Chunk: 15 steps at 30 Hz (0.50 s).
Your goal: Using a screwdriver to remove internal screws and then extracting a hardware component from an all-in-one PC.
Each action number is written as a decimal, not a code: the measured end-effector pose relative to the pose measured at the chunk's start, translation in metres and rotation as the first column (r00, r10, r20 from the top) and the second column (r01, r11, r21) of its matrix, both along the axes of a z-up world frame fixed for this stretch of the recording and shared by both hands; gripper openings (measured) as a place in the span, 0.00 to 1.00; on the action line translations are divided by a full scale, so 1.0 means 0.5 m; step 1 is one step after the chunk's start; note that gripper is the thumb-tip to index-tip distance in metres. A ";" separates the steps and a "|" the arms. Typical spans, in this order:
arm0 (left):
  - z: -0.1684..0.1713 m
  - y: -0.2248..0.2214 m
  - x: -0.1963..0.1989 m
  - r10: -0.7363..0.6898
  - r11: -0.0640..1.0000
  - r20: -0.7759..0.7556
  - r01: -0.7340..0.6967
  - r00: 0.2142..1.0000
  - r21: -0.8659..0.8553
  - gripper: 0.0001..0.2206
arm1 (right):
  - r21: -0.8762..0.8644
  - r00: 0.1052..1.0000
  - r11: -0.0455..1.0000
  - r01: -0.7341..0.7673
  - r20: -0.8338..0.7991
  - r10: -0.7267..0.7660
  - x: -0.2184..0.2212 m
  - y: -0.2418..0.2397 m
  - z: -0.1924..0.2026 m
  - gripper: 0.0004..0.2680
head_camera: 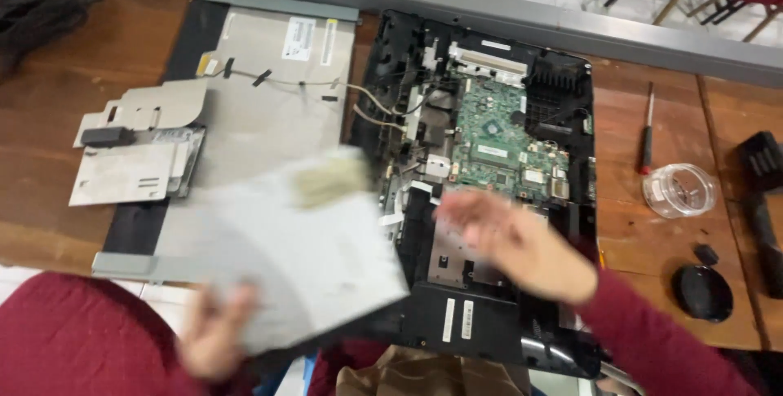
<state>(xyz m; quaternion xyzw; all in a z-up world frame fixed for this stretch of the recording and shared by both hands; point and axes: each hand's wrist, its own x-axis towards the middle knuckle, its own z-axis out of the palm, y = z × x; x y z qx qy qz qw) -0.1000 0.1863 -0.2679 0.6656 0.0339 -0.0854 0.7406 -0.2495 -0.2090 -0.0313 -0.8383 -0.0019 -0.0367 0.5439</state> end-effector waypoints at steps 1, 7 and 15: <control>-0.023 -0.062 -0.034 -0.124 0.968 -0.127 0.092 0.984 -0.235 0.23 | 0.253 0.995 0.963 -0.096 0.022 0.094 -0.022 0.036 0.000 0.18; 0.368 -0.293 -0.120 -0.831 0.466 0.253 0.868 0.496 -0.173 0.19 | 0.637 0.861 0.580 0.507 -0.404 -0.309 -0.209 0.052 -0.123 0.22; 0.352 -0.068 0.268 -0.553 0.566 0.503 -0.143 0.664 0.812 0.26 | 0.100 0.078 0.034 0.994 -0.481 -0.873 -0.624 -0.111 -0.232 0.18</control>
